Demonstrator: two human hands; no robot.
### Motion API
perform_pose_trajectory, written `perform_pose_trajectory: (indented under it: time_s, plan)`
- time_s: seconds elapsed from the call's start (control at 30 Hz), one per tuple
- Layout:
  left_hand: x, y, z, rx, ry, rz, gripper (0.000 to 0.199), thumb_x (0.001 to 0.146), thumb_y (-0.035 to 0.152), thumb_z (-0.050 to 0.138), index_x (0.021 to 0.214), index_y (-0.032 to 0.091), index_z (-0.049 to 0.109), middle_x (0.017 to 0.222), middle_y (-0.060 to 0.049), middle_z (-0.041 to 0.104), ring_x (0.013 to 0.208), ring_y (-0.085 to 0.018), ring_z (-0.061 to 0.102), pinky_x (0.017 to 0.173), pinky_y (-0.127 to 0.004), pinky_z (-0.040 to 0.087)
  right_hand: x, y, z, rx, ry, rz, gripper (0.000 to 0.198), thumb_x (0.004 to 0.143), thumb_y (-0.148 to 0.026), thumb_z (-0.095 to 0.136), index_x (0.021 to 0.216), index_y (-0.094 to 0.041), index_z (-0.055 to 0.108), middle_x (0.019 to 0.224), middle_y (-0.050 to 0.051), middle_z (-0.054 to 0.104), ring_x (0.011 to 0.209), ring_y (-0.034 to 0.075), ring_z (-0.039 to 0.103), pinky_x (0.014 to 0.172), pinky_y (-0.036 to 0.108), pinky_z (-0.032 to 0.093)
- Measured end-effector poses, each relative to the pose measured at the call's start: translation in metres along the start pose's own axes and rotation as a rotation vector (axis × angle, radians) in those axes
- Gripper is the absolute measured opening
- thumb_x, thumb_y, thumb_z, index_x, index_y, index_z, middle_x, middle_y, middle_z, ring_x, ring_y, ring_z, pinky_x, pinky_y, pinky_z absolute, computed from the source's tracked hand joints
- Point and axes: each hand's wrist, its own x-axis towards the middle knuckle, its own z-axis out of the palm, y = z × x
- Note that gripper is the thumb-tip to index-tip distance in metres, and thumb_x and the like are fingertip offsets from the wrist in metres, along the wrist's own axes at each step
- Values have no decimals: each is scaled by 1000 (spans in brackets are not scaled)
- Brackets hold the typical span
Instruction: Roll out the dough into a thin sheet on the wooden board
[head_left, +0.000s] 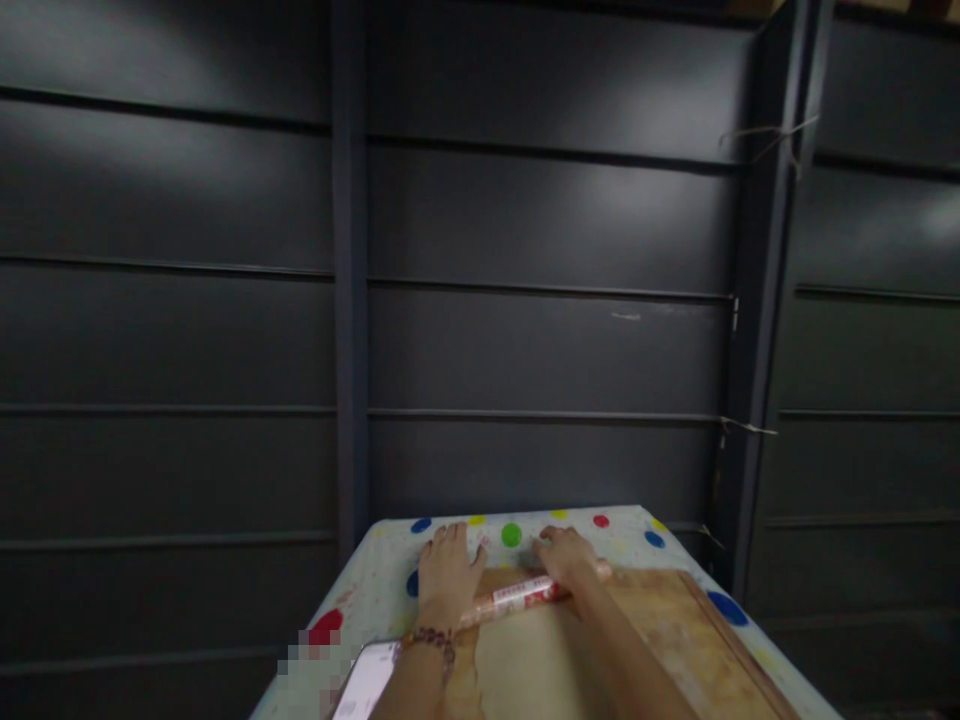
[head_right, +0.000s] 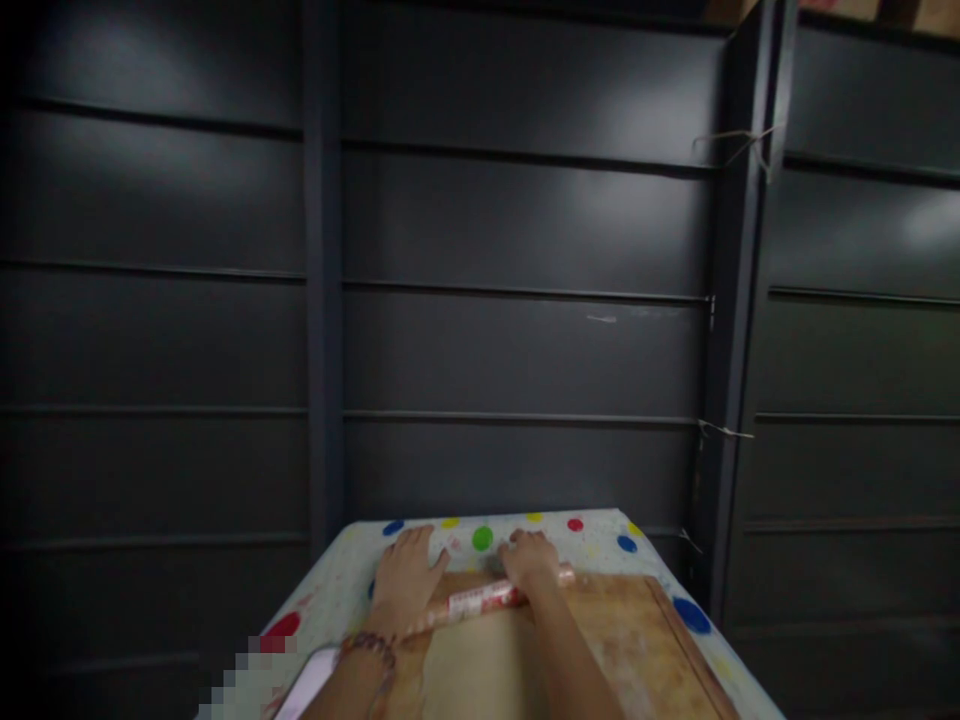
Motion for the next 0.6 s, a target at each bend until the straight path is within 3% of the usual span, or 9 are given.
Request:
perform_pose_trajectory:
  time_s: [0.6]
  plan:
    - [-2,-2,5,-49,-68,45,38,95,28,42,121,11,63,130,-15,65,126,-27,54,104,-37,41,-1,0,0,-96,1,-65,46,96,-41,38,121,-22,70,118,12,73,115,28,64,93,39,48]
